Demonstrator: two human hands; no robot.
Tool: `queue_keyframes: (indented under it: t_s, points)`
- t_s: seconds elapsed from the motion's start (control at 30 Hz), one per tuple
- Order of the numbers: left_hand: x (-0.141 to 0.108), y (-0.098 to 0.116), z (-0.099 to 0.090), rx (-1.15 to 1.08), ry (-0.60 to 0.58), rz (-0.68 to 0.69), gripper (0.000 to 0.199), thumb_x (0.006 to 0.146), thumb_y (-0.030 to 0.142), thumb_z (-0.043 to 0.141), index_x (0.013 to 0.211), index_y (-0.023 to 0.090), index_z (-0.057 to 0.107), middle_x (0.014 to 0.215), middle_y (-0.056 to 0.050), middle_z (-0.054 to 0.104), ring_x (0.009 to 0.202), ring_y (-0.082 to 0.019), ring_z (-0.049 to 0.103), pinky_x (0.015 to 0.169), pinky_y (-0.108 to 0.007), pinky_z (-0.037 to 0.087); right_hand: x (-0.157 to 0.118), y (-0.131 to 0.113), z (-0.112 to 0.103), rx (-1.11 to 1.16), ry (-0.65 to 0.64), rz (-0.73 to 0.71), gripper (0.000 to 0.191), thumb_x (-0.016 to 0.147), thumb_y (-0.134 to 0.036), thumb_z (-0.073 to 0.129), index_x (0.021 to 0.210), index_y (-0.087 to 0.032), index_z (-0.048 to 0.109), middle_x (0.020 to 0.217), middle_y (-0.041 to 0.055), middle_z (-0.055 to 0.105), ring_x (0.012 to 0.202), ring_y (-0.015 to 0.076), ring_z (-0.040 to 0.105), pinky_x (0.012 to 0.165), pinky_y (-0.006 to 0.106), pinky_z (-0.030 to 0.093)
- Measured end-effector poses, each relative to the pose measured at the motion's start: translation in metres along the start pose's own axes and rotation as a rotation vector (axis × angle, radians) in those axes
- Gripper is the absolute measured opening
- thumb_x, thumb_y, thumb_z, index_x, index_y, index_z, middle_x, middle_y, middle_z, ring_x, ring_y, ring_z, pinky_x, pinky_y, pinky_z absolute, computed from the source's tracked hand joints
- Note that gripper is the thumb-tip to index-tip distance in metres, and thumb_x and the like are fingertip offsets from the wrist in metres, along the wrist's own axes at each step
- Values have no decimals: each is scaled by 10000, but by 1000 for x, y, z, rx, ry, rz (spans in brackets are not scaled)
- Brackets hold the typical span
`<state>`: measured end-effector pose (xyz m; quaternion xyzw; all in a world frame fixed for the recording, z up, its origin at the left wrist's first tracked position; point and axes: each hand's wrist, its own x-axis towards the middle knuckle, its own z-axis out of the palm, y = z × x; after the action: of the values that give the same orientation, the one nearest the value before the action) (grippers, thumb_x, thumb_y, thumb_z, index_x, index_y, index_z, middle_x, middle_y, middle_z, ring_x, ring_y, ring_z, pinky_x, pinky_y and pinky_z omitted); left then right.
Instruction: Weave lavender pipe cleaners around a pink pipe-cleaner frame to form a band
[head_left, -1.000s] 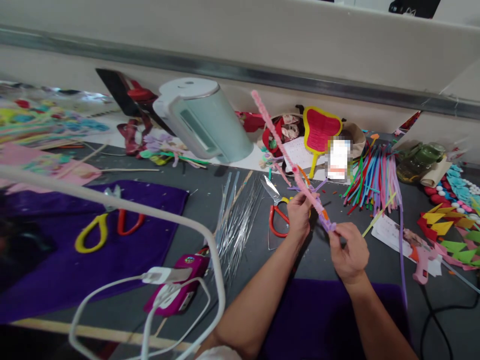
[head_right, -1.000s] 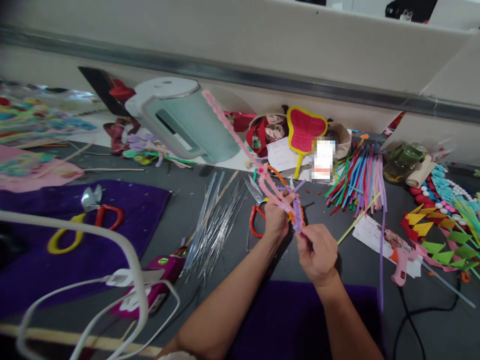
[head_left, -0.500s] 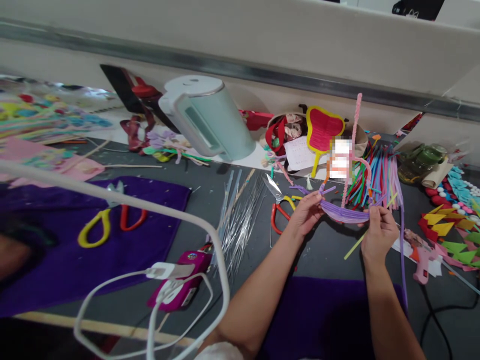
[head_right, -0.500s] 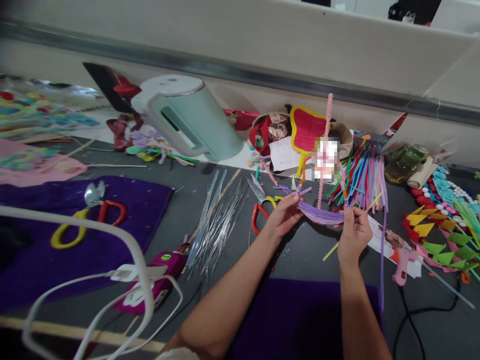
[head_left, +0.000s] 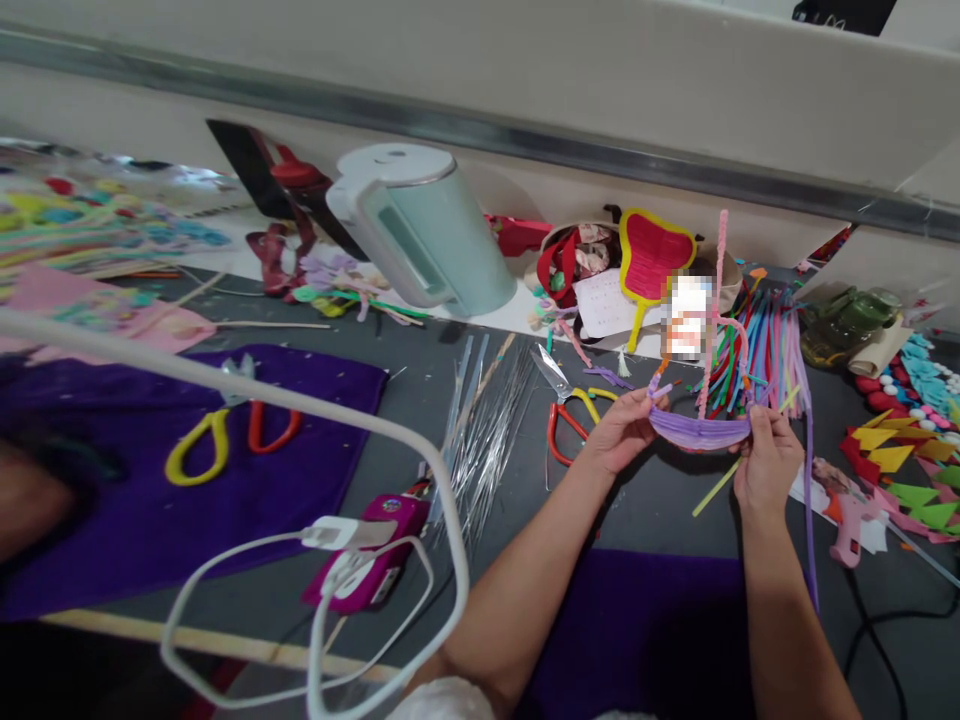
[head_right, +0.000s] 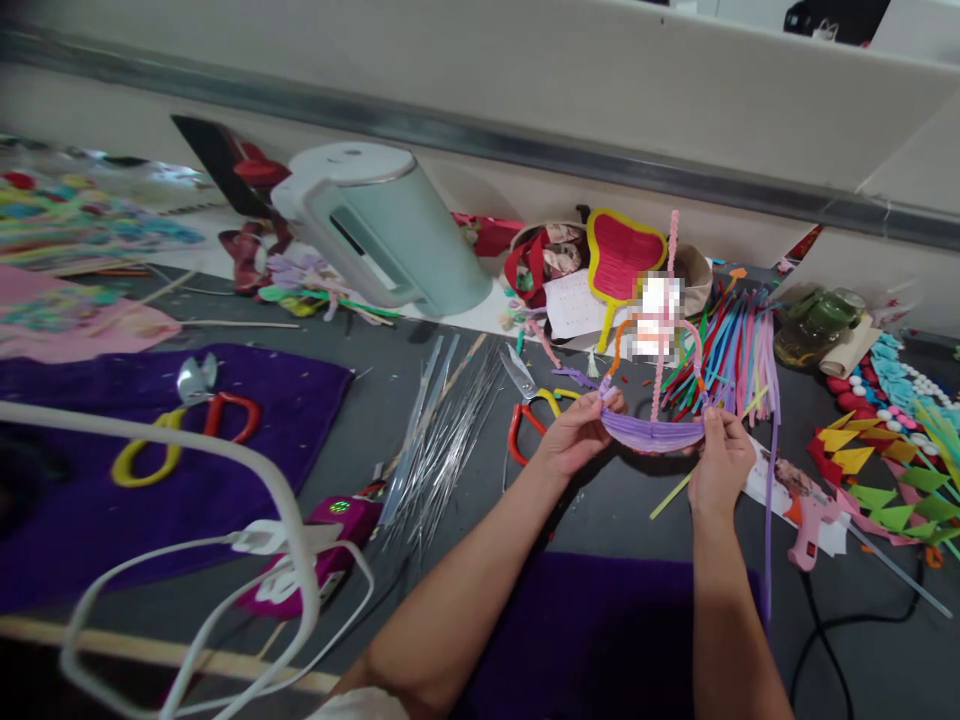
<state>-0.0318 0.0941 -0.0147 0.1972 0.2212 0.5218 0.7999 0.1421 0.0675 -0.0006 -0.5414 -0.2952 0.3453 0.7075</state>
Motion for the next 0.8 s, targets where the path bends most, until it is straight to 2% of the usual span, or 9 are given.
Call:
queue_keyframes:
  t_s: [0.43,0.57,0.7,0.8]
  points:
    - [1,5,4,137,129,81,296,543,226,827,789,124,698,662,-7,635,556,-84,552,581,-214,435,3,-1,-2,48,30,-27,311,703,-426,720,747,-149,587,520,-74,531,360,65,434,357,216,389]
    - [2,4,2,180,174,107,289,551,246,835,780,119,713,640,-6,630,513,-56,504,544,-192,408,5,0,-5,27,31,-56,311,692,-416,735,766,-143,607,561,-59,563,384,72,456,351,219,402]
    - [2,4,-1,210,147,76,271,571,261,836,761,113,711,650,-12,618,551,-67,525,581,-198,422,7,-1,-7,6,31,-88,320,687,-425,740,759,-141,614,576,-53,571,392,72,458,346,216,396]
    - [0,4,1,201,79,23,300,566,286,847,756,106,700,671,-19,609,591,-83,538,619,-215,428,8,-1,-7,2,39,-80,327,680,-437,742,742,-145,608,558,-60,556,389,69,445,355,215,393]
